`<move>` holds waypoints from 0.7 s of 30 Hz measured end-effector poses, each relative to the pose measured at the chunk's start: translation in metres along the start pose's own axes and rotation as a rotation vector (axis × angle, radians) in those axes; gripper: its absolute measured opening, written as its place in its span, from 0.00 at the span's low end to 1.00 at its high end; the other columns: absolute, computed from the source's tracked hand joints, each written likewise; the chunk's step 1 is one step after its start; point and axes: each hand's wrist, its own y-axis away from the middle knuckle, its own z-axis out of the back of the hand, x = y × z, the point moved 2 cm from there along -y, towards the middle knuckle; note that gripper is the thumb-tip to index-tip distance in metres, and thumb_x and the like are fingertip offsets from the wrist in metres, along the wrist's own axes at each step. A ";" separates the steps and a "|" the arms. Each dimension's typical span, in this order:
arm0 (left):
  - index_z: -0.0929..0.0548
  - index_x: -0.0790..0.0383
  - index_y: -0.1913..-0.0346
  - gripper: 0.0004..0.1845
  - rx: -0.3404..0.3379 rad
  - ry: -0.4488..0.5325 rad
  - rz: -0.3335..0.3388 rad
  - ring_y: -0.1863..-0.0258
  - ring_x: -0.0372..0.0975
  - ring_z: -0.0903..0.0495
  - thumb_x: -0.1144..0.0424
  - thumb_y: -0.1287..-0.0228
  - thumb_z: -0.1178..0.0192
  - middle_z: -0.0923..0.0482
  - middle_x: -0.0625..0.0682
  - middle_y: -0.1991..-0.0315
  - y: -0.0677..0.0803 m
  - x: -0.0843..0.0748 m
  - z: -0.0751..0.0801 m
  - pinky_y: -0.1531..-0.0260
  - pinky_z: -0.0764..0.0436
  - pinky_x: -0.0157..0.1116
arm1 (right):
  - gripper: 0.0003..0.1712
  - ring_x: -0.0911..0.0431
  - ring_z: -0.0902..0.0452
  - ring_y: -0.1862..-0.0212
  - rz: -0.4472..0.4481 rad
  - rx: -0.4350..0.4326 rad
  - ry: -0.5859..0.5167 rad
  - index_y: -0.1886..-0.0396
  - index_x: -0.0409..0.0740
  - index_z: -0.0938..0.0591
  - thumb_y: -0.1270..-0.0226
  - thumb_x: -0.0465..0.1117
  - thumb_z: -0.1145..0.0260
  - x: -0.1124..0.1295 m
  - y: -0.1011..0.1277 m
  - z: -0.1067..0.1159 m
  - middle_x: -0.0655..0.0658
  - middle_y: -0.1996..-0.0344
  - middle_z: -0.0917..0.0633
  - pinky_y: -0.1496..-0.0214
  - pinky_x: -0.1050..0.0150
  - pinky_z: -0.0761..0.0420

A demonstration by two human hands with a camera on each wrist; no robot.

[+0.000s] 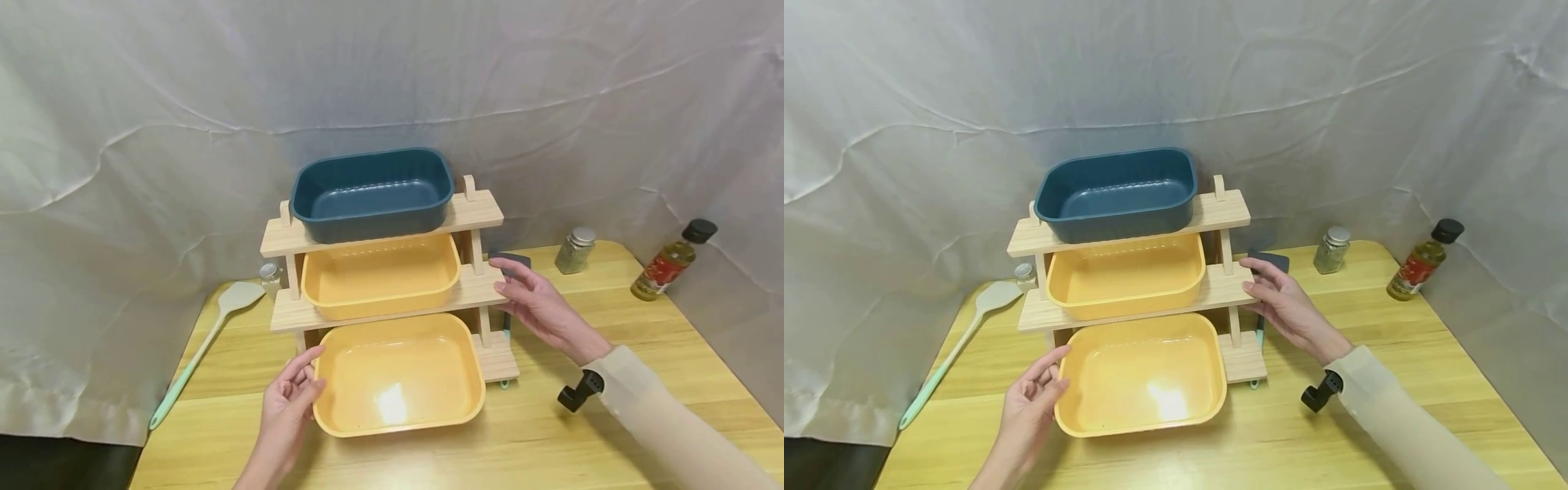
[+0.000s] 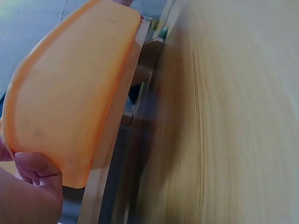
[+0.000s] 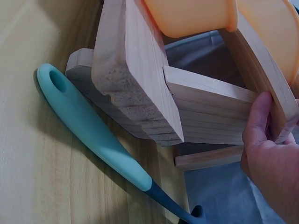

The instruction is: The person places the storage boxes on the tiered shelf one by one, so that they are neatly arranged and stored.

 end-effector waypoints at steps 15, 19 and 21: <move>0.23 0.73 0.28 0.27 -0.023 -0.029 -0.001 0.75 0.30 0.33 0.82 0.30 0.39 0.28 0.45 0.68 -0.006 0.003 -0.002 0.78 0.48 0.40 | 0.28 0.52 0.15 0.44 -0.005 0.006 -0.033 0.22 0.44 0.31 0.15 0.28 0.40 0.001 0.003 0.000 0.41 0.38 0.21 0.41 0.61 0.15; 0.23 0.73 0.28 0.27 -0.029 -0.052 -0.005 0.73 0.30 0.32 0.80 0.28 0.38 0.27 0.45 0.67 -0.005 0.002 -0.003 0.79 0.40 0.32 | 0.28 0.52 0.16 0.43 -0.002 0.004 -0.001 0.21 0.44 0.31 0.14 0.29 0.40 0.001 0.003 0.000 0.41 0.37 0.22 0.40 0.60 0.15; 0.24 0.71 0.27 0.26 -0.028 -0.089 -0.014 0.72 0.31 0.29 0.79 0.26 0.37 0.25 0.46 0.66 -0.003 0.002 -0.003 0.77 0.32 0.27 | 0.28 0.52 0.16 0.42 0.009 0.000 0.074 0.20 0.44 0.32 0.14 0.32 0.40 0.000 0.003 0.001 0.41 0.36 0.22 0.38 0.60 0.16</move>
